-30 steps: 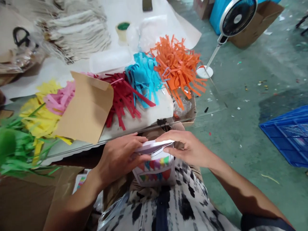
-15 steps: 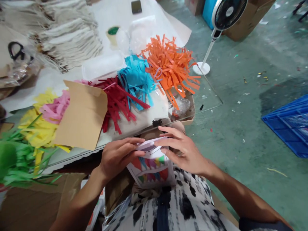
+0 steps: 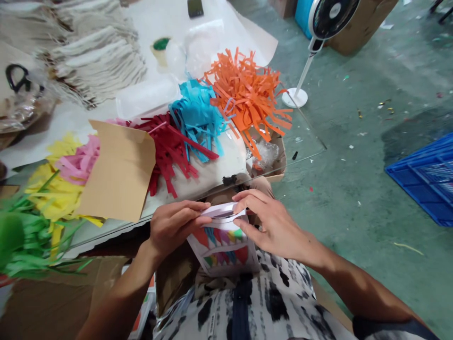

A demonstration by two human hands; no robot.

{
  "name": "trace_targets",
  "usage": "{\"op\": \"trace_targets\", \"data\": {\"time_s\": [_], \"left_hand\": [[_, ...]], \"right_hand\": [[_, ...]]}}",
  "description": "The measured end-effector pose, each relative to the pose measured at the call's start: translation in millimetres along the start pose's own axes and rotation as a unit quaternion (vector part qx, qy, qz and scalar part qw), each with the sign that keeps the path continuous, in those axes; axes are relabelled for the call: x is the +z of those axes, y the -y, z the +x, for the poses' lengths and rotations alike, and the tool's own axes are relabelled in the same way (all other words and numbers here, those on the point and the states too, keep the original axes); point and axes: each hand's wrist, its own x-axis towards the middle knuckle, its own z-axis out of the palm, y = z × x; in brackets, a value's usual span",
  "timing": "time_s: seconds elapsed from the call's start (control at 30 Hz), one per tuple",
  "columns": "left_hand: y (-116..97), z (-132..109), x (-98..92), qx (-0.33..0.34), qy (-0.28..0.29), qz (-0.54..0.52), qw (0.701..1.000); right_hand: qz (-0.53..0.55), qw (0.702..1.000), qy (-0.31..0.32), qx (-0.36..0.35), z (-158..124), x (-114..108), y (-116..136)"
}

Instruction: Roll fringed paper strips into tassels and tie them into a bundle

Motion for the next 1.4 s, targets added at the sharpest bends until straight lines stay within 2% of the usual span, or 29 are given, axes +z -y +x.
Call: {"op": "trace_targets", "data": {"time_s": [0.07,0.23,0.37,0.5,0.7,0.8,0.9,1.0,1.07,1.17,1.4], "left_hand": [[1,0,-1.0,0.014,-0.002,-0.001,1.000],[-4,-1,-5.2,0.017,0.042,-0.033,0.998],[-6,-4,-3.3,-0.005,0.014,-0.073,0.997],[-3,-3,-1.7,-0.009,0.014,-0.115,0.993],[-1,10,-10.9,0.003,0.065,-0.148,0.987],[-6,28,-16.3,-0.047,0.103,-0.193,0.975],[-11,50,-19.6,-0.117,0.180,-0.206,0.955],[-12,63,-17.3,-0.136,0.236,-0.205,0.940],[-9,63,-12.3,-0.120,0.234,-0.228,0.937],[-2,56,-4.0,-0.095,0.204,-0.272,0.936],[3,49,-1.0,-0.120,0.207,-0.304,0.922]], "right_hand": [[0.005,1.000,-0.001,0.000,1,-1,1],[0.038,0.999,-0.022,0.009,-2,3,1],[0.093,0.993,-0.073,0.015,-5,12,-2],[0.067,0.995,-0.074,-0.025,-4,16,-5],[0.097,0.993,-0.070,-0.013,-1,13,-5],[0.116,0.991,-0.063,-0.014,1,11,-4],[0.129,0.990,-0.059,-0.013,2,10,-6],[0.139,0.988,-0.067,-0.003,-1,12,-11],[0.161,0.983,-0.083,0.010,-5,15,-15],[0.228,0.967,-0.099,0.053,-9,20,-20],[0.273,0.954,-0.085,0.094,-5,23,-23]]}}
